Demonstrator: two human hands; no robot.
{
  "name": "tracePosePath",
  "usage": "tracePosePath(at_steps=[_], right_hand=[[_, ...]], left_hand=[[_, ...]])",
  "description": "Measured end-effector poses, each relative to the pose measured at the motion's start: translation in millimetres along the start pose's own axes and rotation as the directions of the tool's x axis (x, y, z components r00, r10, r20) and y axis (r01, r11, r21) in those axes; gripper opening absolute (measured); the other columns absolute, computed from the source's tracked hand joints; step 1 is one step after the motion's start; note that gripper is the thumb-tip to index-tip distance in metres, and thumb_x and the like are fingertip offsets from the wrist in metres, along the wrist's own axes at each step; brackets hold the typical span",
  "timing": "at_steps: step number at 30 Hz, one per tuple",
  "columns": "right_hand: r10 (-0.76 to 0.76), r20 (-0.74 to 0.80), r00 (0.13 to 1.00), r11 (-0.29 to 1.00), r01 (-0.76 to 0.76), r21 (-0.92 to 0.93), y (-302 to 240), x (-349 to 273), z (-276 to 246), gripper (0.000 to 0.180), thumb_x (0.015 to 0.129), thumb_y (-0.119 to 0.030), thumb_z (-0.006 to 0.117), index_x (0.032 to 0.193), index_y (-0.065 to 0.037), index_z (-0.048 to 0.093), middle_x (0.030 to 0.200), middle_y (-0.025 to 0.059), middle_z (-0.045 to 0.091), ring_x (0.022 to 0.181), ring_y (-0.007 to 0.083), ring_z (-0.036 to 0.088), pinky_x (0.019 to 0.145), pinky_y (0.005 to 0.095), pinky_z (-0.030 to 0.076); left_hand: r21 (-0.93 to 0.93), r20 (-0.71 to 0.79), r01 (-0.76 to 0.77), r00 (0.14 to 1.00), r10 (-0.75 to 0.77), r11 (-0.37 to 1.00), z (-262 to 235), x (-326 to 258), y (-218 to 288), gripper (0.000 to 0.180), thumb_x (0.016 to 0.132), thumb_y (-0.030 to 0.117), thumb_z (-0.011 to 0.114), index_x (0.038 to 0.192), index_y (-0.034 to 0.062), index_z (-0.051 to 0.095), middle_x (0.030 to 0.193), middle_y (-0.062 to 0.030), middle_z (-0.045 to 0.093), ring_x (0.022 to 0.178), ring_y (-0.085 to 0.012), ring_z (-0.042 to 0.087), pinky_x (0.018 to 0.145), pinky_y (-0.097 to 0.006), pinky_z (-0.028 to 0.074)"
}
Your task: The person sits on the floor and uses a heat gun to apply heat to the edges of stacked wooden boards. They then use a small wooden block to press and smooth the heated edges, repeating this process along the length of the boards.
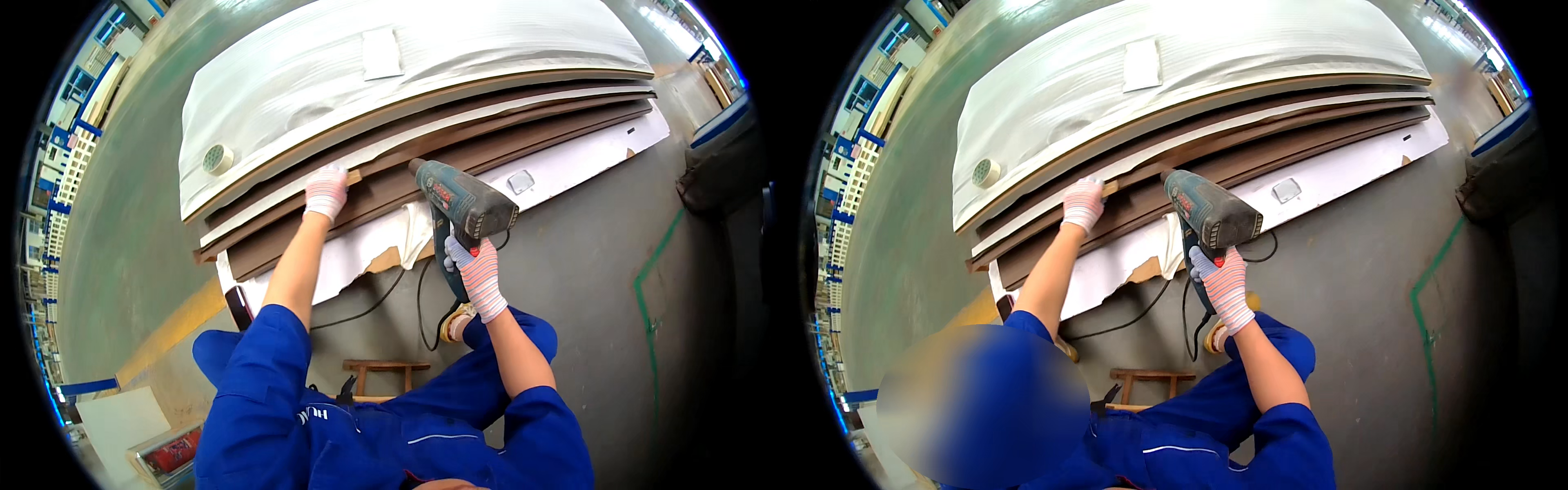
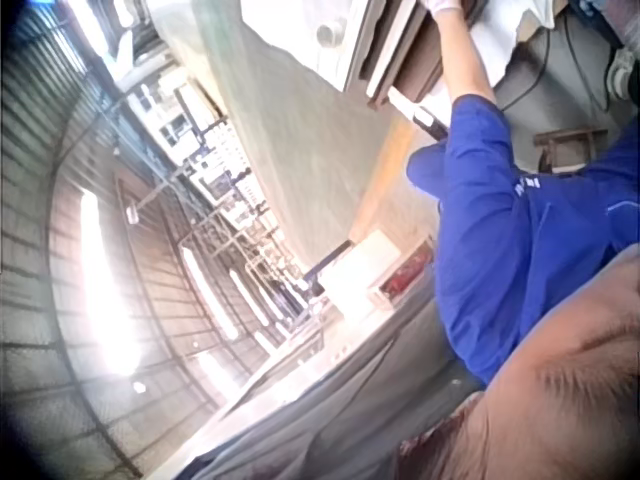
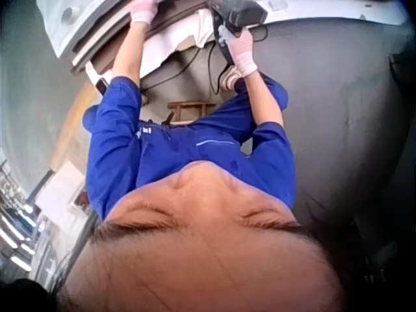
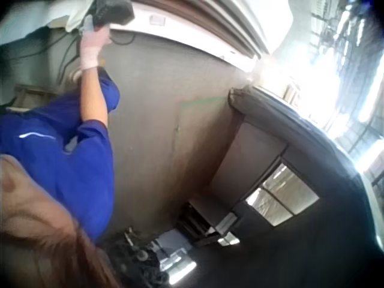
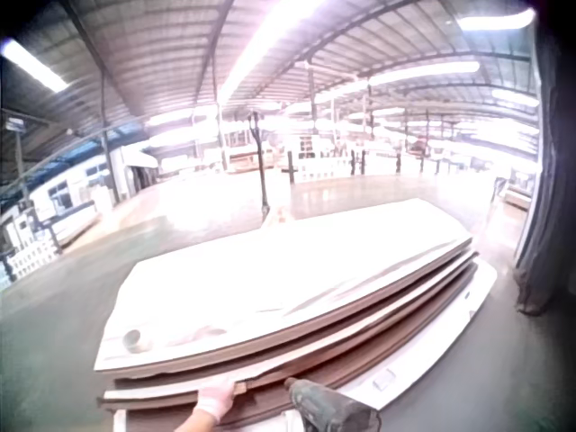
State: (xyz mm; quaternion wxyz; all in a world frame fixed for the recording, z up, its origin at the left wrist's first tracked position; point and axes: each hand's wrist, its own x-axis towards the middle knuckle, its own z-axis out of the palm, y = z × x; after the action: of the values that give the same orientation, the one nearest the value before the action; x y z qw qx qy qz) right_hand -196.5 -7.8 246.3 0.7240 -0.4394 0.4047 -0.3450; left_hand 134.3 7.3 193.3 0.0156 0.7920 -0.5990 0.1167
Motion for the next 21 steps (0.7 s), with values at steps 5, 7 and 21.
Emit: tracePosePath(at_steps=[5,7,21], right_hand=[[0.089,0.091,0.992,0.995,-0.085,-0.047,18,-5,24,0.018,0.085,-0.009,0.066,0.097,-0.002,0.054,0.073,0.0039,0.058,0.056,0.0111,0.054,0.05,0.0246,0.044],[0.08,0.104,0.991,0.996,-0.074,-0.059,24,-4,36,0.017,0.085,-0.008,0.065,0.096,-0.001,0.054,0.072,0.004,0.058,0.056,0.0109,0.054,0.05,0.0244,0.044],[0.171,0.206,0.963,0.983,-0.154,-0.098,30,7,102,0.019,0.085,-0.009,0.066,0.098,-0.005,0.054,0.074,0.0031,0.058,0.055,0.0096,0.055,0.051,0.0229,0.047]], left_hand=[[0.088,0.105,0.068,0.991,-0.077,0.994,-4,-63,-88,0.022,0.065,0.011,0.069,0.083,0.0067,0.058,0.087,-0.0144,0.059,0.085,-0.0318,0.06,0.068,-0.042,0.051],[0.098,0.133,0.001,0.991,-0.014,0.995,1,-70,-105,0.02,0.066,0.01,0.068,0.083,0.0069,0.058,0.085,-0.0142,0.059,0.084,-0.0321,0.06,0.068,-0.042,0.051],[0.139,0.27,0.119,0.951,-0.153,0.983,-14,-118,-169,0.023,0.065,0.012,0.07,0.085,0.0067,0.061,0.087,-0.0148,0.06,0.085,-0.0325,0.061,0.07,-0.043,0.052]])
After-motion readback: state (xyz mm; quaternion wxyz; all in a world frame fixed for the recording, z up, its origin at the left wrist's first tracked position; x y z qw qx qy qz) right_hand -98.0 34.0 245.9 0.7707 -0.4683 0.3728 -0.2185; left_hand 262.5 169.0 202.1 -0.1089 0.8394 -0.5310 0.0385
